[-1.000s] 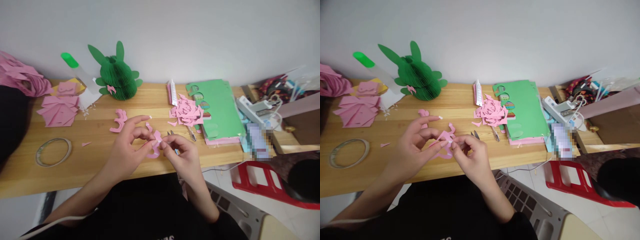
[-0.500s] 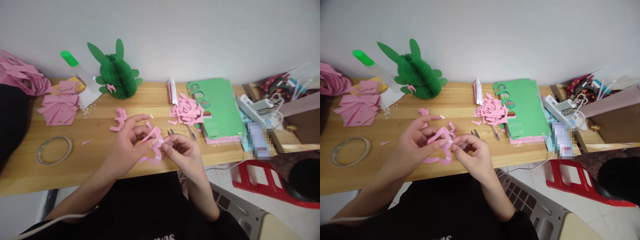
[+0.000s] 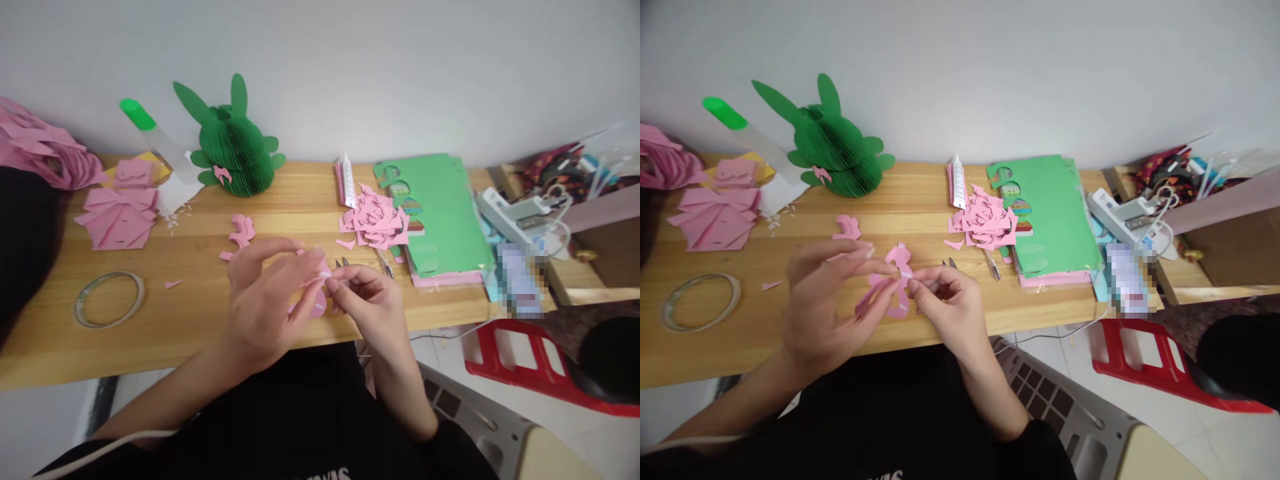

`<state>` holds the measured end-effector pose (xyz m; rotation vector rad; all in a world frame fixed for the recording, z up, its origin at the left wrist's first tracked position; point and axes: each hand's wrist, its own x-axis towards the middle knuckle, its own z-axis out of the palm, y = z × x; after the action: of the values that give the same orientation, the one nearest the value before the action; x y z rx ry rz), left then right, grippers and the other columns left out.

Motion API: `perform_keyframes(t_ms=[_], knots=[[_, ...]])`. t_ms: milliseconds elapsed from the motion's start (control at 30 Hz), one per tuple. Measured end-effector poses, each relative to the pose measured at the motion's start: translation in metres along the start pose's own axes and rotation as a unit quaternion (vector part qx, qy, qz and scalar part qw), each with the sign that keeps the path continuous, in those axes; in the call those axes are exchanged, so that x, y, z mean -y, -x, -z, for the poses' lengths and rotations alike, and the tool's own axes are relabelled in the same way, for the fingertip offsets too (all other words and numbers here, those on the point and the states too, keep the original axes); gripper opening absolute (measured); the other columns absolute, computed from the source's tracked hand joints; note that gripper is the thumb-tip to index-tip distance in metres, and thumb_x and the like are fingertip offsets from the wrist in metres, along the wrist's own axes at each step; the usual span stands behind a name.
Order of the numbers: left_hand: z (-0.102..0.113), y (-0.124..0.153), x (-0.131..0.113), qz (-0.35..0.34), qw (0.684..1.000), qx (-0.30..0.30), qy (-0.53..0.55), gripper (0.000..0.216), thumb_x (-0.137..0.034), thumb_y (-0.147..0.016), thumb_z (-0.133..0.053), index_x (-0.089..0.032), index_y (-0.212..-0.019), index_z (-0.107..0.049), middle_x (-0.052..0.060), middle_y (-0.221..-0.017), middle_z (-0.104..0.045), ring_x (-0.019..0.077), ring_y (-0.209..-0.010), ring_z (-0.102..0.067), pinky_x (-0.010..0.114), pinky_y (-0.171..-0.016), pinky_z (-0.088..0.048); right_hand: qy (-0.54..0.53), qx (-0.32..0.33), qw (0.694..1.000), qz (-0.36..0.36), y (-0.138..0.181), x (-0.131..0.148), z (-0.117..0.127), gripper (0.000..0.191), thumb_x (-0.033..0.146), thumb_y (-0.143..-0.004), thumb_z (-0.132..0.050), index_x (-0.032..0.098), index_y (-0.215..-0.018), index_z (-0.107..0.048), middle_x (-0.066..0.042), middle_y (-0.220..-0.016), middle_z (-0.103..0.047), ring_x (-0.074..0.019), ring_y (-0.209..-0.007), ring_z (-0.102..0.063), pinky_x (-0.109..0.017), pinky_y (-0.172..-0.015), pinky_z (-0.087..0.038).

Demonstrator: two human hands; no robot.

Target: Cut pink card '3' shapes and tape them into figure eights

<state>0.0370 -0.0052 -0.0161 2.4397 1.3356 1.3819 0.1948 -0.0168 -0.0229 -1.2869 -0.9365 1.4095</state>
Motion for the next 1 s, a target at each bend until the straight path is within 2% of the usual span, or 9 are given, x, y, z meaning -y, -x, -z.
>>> perform_keyframes(t_ms=[100, 333, 500, 667, 900, 1000], knots=[[-0.002, 0.0, 0.0, -0.045, 0.999, -0.002, -0.029, 0.039, -0.007, -0.085, -0.065, -0.026, -0.117, -0.056, -0.002, -0.09, -0.074, 0.0206, -0.098, -0.064, 0.037, -0.087, -0.043, 0.008, -0.002, 1.0, 0.001, 0.001, -0.001, 0.0, 0.011, 0.027, -0.067, -0.079, 0.019, -0.072, -0.072, 0.002, -0.057, -0.067, -0.0076, -0.046, -0.053, -0.019, -0.045, -0.045], [-0.007, 0.002, 0.005, -0.069, 0.997, 0.008, -0.036, 0.044, -0.01, -0.087, -0.066, -0.017, -0.128, -0.051, 0.0, -0.093, -0.074, 0.0189, -0.096, -0.065, 0.036, -0.088, -0.041, 0.095, -0.021, 0.993, 0.061, 0.008, 0.002, 0.0, 0.008, 0.026, -0.073, -0.071, 0.018, -0.076, -0.073, 0.0, -0.062, -0.069, -0.0089, -0.049, -0.055, -0.021, -0.046, -0.045], [-0.005, 0.001, 0.006, -0.079, 0.996, 0.021, -0.027, 0.047, -0.011, -0.089, -0.064, -0.022, -0.133, -0.049, -0.001, -0.091, -0.076, 0.0197, -0.094, -0.067, 0.037, -0.086, -0.043, 0.183, -0.024, 0.975, 0.124, 0.011, 0.004, 0.0, 0.008, 0.021, -0.079, -0.067, 0.018, -0.08, -0.074, 0.0, -0.066, -0.071, -0.0089, -0.05, -0.056, -0.02, -0.048, -0.047], [-0.005, 0.001, 0.007, -0.086, 0.996, 0.014, -0.014, 0.051, -0.011, -0.089, -0.065, -0.02, -0.136, -0.048, -0.002, -0.09, -0.077, 0.0202, -0.092, -0.068, 0.037, -0.085, -0.045, 0.237, -0.035, 0.96, 0.147, 0.013, 0.001, 0.0, 0.009, 0.022, -0.081, -0.066, 0.018, -0.082, -0.074, 0.0, -0.066, -0.071, -0.009, -0.05, -0.055, -0.021, -0.047, -0.045], [-0.003, 0.001, 0.008, -0.059, 0.998, 0.028, -0.004, 0.062, -0.011, -0.091, -0.061, -0.034, -0.144, -0.038, -0.003, -0.093, -0.077, 0.0206, -0.089, -0.069, 0.039, -0.083, -0.047, 0.24, -0.029, 0.958, 0.157, 0.014, 0.003, -0.001, 0.008, 0.016, -0.081, -0.064, 0.017, -0.082, -0.072, -0.001, -0.071, -0.073, -0.0084, -0.05, -0.057, -0.02, -0.048, -0.046], [-0.002, 0.003, 0.009, -0.06, 0.998, 0.029, -0.018, 0.054, -0.015, -0.091, -0.063, -0.03, -0.139, -0.044, 0.001, -0.093, -0.075, 0.0211, -0.09, -0.068, 0.039, -0.084, -0.049, 0.237, -0.027, 0.958, 0.157, 0.015, 0.004, -0.001, 0.008, 0.015, -0.08, -0.064, 0.016, -0.082, -0.072, -0.001, -0.07, -0.073, -0.0082, -0.05, -0.057, -0.019, -0.048, -0.045]])
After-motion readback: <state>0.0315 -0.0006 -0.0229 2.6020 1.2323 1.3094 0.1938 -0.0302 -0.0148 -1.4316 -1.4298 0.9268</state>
